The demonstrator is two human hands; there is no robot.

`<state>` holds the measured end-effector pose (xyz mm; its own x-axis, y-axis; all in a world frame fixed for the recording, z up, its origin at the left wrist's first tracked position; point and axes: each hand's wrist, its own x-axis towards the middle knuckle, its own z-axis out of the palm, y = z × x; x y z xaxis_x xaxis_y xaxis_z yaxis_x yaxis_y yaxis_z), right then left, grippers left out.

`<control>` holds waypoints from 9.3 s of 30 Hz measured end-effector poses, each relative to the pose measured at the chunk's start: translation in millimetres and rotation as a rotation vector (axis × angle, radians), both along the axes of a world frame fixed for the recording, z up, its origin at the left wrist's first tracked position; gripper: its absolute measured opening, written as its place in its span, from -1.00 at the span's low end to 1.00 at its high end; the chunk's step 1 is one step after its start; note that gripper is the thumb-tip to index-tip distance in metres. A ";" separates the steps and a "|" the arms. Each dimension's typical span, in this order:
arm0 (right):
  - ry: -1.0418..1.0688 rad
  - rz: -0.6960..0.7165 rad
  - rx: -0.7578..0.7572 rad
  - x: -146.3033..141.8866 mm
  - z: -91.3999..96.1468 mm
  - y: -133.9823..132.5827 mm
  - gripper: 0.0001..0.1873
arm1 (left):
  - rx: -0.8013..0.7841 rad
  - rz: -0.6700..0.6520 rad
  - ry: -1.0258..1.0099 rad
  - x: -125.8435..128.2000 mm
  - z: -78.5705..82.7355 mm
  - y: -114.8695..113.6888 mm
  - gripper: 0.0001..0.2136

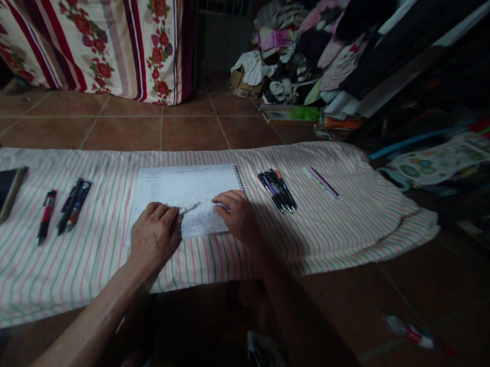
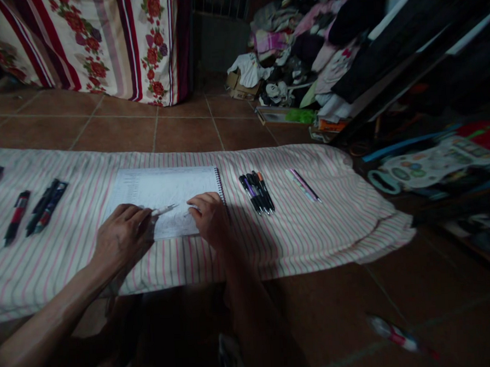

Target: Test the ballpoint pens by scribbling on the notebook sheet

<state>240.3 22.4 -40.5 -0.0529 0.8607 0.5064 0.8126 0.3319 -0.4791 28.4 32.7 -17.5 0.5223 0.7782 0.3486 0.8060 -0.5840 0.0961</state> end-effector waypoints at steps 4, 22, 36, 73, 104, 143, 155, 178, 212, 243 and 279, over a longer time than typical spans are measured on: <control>-0.013 0.027 0.004 0.5 5.3 -3.0 -0.91 | 0.009 -0.010 -0.006 0.6 -0.9 0.1 -0.76; 0.007 -0.013 0.071 3.7 12.3 -7.8 -0.80 | 0.020 -0.030 -0.014 4.5 0.2 -1.7 -0.78; -0.049 0.084 -0.036 -10.6 14.4 -7.4 -0.85 | 0.009 -0.102 -0.055 10.1 3.1 -5.2 -0.76; -0.050 -0.121 0.012 48.8 10.4 -7.5 -0.88 | 0.050 -0.013 -0.072 -38.7 -5.4 16.4 -0.73; -0.087 -0.109 0.015 -1.3 -8.3 8.7 -0.85 | -0.013 -0.044 -0.023 -8.3 -1.7 -4.2 -0.77; -0.053 -0.113 0.035 15.8 8.4 -5.0 -0.85 | -0.022 -0.031 -0.027 9.9 3.6 0.9 -0.74; -0.025 -0.102 0.005 5.2 9.2 3.0 -0.85 | -0.020 -0.021 -0.039 13.4 4.3 6.2 -0.78; -0.032 -0.089 -0.102 -12.4 0.2 14.1 -0.87 | 0.054 0.020 -0.129 0.1 7.9 12.0 -0.73; 0.028 -0.148 -0.011 6.9 12.3 7.1 -0.86 | -0.043 0.036 -0.152 -16.7 -4.3 15.6 -0.73; -0.005 -0.054 0.007 5.9 9.1 7.3 -0.89 | -0.051 0.022 -0.119 -8.2 -3.3 10.5 -0.75; 0.022 -0.055 0.038 2.1 8.9 3.9 -0.81 | -0.071 -0.055 -0.192 6.7 -7.4 8.1 -0.73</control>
